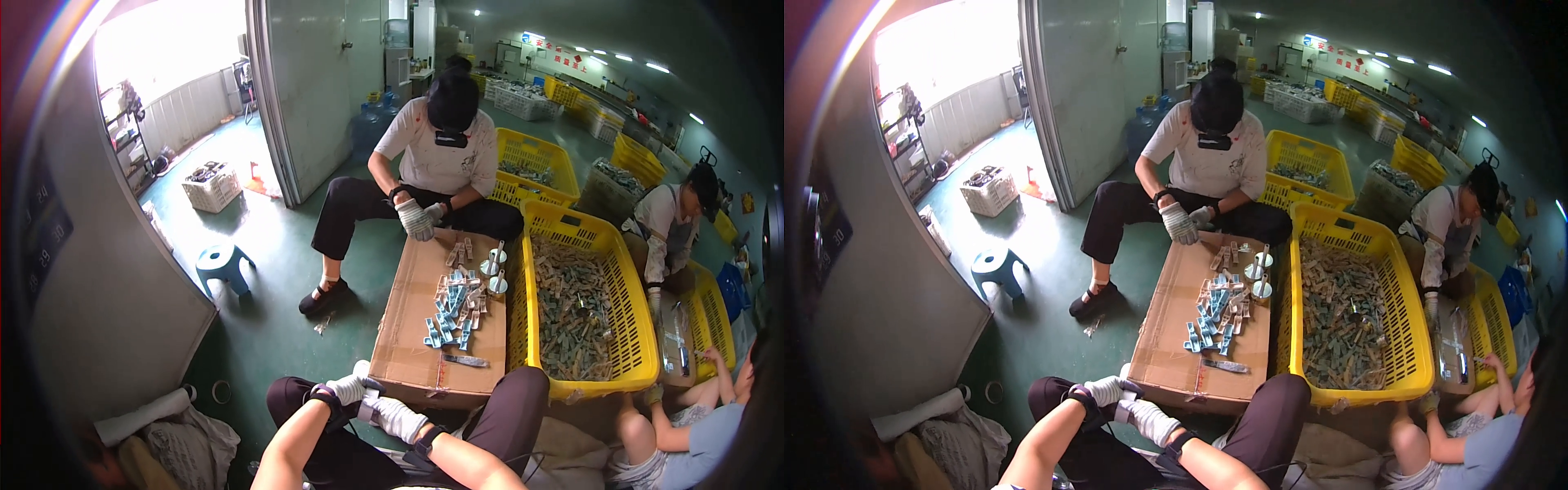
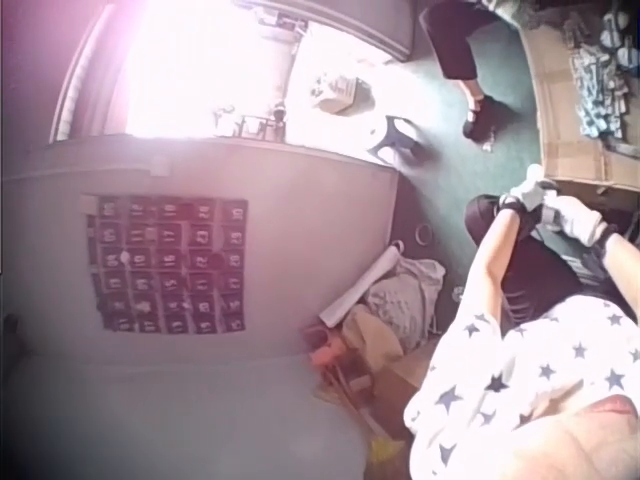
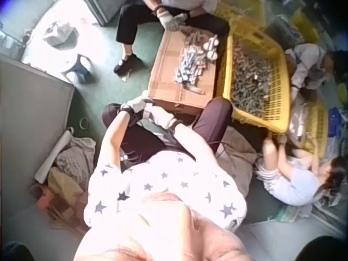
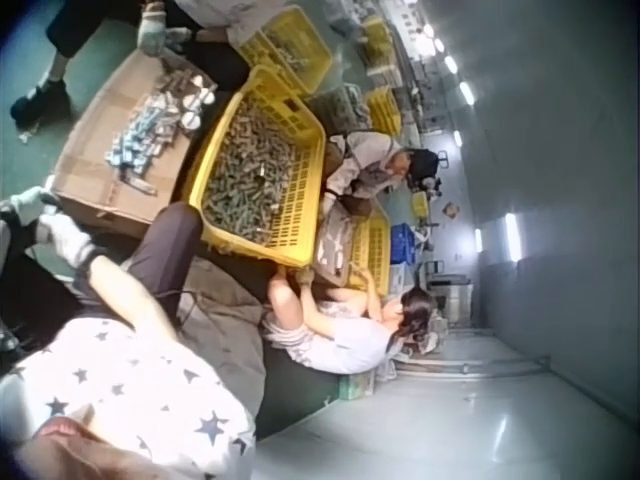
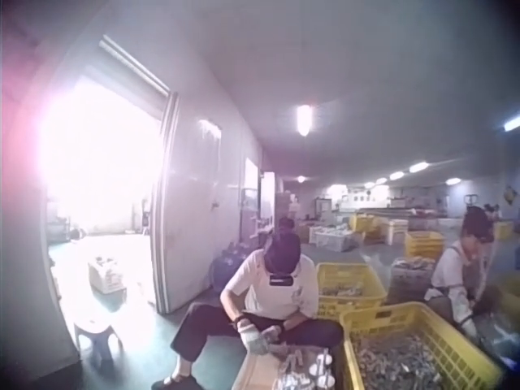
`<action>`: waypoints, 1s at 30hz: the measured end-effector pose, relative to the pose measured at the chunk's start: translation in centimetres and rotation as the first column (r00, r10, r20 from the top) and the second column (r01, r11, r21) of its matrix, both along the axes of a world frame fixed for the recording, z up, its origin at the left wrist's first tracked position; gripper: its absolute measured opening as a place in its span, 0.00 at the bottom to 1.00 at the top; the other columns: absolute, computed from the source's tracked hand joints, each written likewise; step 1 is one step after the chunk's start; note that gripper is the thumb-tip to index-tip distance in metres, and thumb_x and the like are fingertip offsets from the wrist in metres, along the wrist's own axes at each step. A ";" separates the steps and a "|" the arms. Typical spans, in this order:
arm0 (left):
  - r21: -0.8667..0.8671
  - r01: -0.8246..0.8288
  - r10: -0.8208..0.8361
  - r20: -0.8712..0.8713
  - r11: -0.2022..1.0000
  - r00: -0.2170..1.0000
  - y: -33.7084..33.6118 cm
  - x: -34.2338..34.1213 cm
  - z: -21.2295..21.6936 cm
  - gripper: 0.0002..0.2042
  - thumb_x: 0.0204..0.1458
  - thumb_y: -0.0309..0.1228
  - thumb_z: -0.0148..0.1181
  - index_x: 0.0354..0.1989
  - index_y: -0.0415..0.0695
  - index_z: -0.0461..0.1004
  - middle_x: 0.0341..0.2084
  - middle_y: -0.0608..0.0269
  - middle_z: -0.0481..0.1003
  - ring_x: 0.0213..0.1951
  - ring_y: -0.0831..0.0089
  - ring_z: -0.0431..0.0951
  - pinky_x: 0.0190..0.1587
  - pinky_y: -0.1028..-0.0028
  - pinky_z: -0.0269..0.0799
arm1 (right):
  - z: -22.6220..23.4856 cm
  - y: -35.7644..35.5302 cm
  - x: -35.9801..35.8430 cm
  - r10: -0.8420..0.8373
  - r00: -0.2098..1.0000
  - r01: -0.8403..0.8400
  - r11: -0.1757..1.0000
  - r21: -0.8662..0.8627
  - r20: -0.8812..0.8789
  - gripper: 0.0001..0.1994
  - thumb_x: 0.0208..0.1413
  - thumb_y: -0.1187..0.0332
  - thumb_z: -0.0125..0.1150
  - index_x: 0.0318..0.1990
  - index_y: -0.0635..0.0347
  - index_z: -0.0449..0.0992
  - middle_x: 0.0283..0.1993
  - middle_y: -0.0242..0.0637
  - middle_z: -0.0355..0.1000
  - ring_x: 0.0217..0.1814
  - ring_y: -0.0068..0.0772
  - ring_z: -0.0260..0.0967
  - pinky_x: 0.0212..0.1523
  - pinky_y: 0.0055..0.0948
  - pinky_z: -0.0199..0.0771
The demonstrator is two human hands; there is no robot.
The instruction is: Manually assembling or sorting plastic clips onto cardboard strips.
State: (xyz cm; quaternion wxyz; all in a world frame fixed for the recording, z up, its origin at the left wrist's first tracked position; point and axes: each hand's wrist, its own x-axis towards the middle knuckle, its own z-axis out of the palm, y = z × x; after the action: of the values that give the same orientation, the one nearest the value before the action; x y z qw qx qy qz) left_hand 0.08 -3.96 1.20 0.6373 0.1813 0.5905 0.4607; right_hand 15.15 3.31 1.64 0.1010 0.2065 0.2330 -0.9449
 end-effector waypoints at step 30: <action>-0.053 -0.111 0.096 -0.232 0.992 0.968 -1.9 -2.1 -7.1 0.09 0.57 0.27 0.53 0.40 0.36 0.77 0.33 0.60 0.78 0.33 0.68 0.78 0.38 0.70 0.76 | -13.9 3.6 6.5 0.242 0.954 -0.228 0.214 0.950 0.174 0.11 0.56 0.63 0.50 0.34 0.58 0.78 0.30 0.38 0.75 0.33 0.33 0.67 0.40 0.35 0.68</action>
State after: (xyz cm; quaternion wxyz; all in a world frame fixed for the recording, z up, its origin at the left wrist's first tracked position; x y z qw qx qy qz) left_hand -2.06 -5.88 -5.93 0.5457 0.1809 0.6835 0.4497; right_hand 21.70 6.88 -12.26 0.0941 0.1816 0.7883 -0.5803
